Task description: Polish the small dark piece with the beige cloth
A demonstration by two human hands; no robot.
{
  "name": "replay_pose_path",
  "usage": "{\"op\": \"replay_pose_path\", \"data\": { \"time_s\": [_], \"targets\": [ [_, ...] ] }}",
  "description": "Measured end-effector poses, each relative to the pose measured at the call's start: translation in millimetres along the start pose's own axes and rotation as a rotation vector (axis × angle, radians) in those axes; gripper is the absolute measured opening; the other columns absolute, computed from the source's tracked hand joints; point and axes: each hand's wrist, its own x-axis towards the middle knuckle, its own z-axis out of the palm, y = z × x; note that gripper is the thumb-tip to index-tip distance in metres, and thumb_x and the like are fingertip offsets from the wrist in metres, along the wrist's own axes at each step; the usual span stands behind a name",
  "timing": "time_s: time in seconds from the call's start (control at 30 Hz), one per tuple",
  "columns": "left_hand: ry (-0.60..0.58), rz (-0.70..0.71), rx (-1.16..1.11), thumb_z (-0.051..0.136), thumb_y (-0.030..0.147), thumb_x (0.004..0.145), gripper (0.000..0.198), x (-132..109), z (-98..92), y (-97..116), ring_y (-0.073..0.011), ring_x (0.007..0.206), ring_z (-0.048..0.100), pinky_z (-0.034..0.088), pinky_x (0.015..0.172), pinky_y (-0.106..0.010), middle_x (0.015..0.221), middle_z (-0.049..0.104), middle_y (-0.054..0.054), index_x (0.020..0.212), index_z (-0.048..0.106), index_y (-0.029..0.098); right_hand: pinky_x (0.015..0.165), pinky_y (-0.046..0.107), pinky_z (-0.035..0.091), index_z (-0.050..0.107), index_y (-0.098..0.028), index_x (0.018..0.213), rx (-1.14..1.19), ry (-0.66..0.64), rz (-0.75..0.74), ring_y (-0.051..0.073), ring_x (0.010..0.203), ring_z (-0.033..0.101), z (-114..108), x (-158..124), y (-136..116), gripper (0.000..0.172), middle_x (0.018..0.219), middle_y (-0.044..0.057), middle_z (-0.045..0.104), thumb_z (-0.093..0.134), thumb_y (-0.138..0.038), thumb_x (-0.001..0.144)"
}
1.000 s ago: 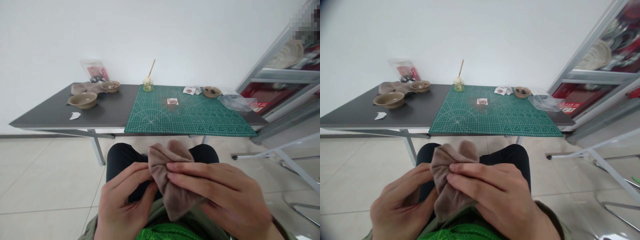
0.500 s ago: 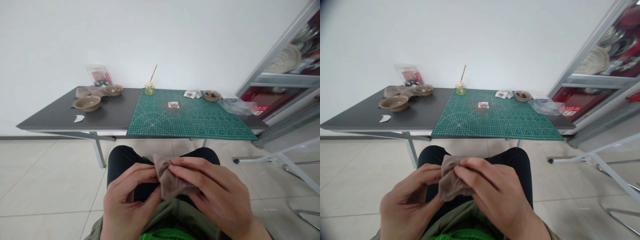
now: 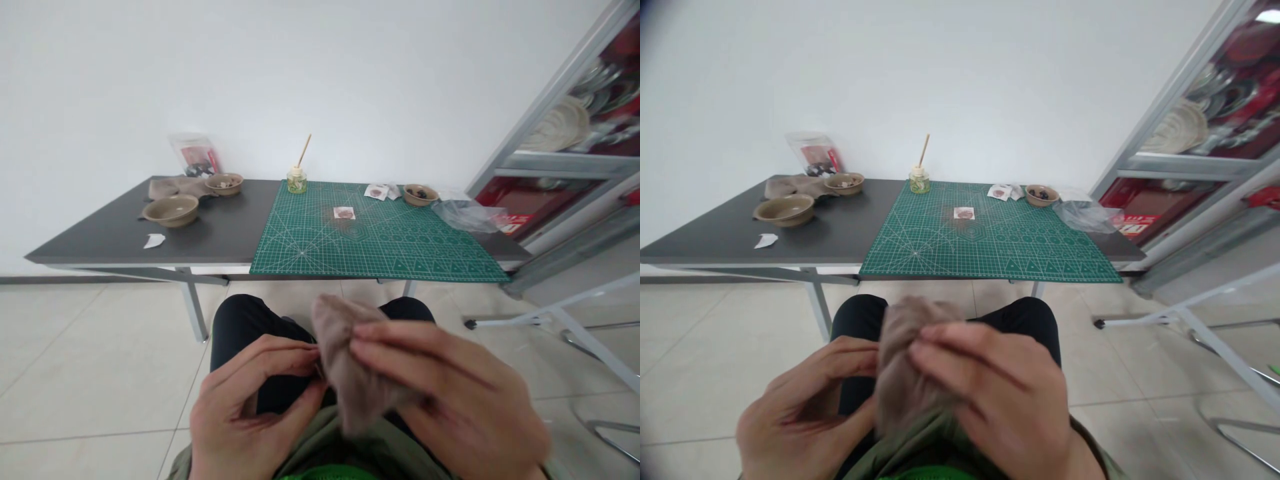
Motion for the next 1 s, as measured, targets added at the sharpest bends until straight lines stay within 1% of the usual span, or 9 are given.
{"op": "replay_pose_path", "data": {
  "time_s": [0.07,0.2,0.3,0.37,0.5,0.7,0.83,0.93,1.0],
  "targets": [
    [-0.004,0.004,0.009,0.088,0.008,0.093,0.022,-1,-0.6,0,-0.0153,0.08,0.088,0.072,0.078,-0.018,0.093,0.091,0.003,0.098,0.088,0.03,0.091,0.012,0.07,0.087,-0.025,0.121,0.0,-0.026,-0.026,0.01,0.095,0.092,2,-1,1,0.027,0.115,-0.001,0.095,0.06,-0.02,0.124],
    [-0.008,0.009,0.002,0.088,0.009,0.093,0.022,-1,-2.0,-1,-0.017,0.08,0.089,0.073,0.077,-0.02,0.093,0.091,0.002,0.099,0.09,0.03,0.091,0.017,0.073,0.089,-0.026,0.122,0.1,0.093,0.014,0.014,0.099,0.093,7,-2,2,0.029,0.118,0.002,0.094,0.064,-0.012,0.116],
    [-0.005,-0.018,-0.019,0.091,0.007,0.091,0.024,0,-2.2,-2,-0.0192,0.08,0.089,0.074,0.075,-0.022,0.093,0.092,0.0,0.099,0.091,0.029,0.083,0.017,0.074,0.09,-0.025,0.118,0.035,0.009,0.003,0.014,0.091,0.092,6,-2,4,0.037,0.111,0.002,0.094,0.064,-0.001,0.109],
    [0.003,-0.043,-0.051,0.093,0.008,0.089,0.023,1,-1.5,-2,-0.0188,0.079,0.089,0.074,0.074,-0.021,0.092,0.091,0.0,0.098,0.091,0.029,0.086,0.021,0.075,0.09,-0.025,0.12,0.042,0.051,0.044,0.017,0.097,0.093,6,-2,6,0.038,0.115,0.003,0.094,0.067,0.0,0.104],
    [0.041,-0.091,-0.15,0.093,0.006,0.085,0.024,4,1.9,-2,-0.0163,0.079,0.088,0.073,0.074,-0.017,0.089,0.091,0.001,0.093,0.091,0.029,0.077,0.02,0.074,0.09,-0.024,0.118,0.064,0.028,-0.015,0.016,0.09,0.092,6,0,6,0.036,0.109,0.004,0.094,0.065,-0.001,0.106],
    [0.06,-0.181,-0.293,0.101,0.016,0.085,0.026,11,6.5,-1,-0.0121,0.074,0.087,0.069,0.068,-0.01,0.087,0.091,0.003,0.104,0.096,0.034,0.086,0.021,0.074,0.087,-0.021,0.126,0.137,0.026,0.08,0.016,0.102,0.09,-4,4,-5,0.037,0.116,0.005,0.092,0.072,0.002,0.102],
    [0.066,-0.218,-0.334,0.107,0.029,0.085,0.016,14,8.3,1,-0.0161,0.07,0.09,0.069,0.063,-0.011,0.086,0.094,-0.001,0.095,0.095,0.03,0.087,0.017,0.072,0.089,-0.02,0.122,0.126,0.056,0.105,0.012,0.097,0.089,-5,3,-5,0.036,0.11,0.004,0.09,0.072,0.002,0.101],
    [0.074,-0.23,-0.341,0.111,0.034,0.08,0.022,14,9.7,3,-0.0185,0.057,0.087,0.07,0.058,-0.014,0.079,0.092,-0.003,0.088,0.093,0.025,0.088,0.017,0.073,0.088,-0.021,0.125,0.133,0.029,0.094,0.013,0.101,0.09,-5,1,-6,0.039,0.114,0.004,0.091,0.068,0.003,0.102],
    [0.068,-0.226,-0.328,0.112,0.034,0.078,0.024,14,9.8,3,-0.0203,0.051,0.085,0.071,0.055,-0.017,0.072,0.09,-0.004,0.082,0.091,0.023,0.089,0.018,0.074,0.088,-0.024,0.125,0.127,-0.012,0.065,0.014,0.103,0.092,-8,2,-9,0.033,0.116,0.003,0.093,0.068,-0.003,0.108]
  ]
}}
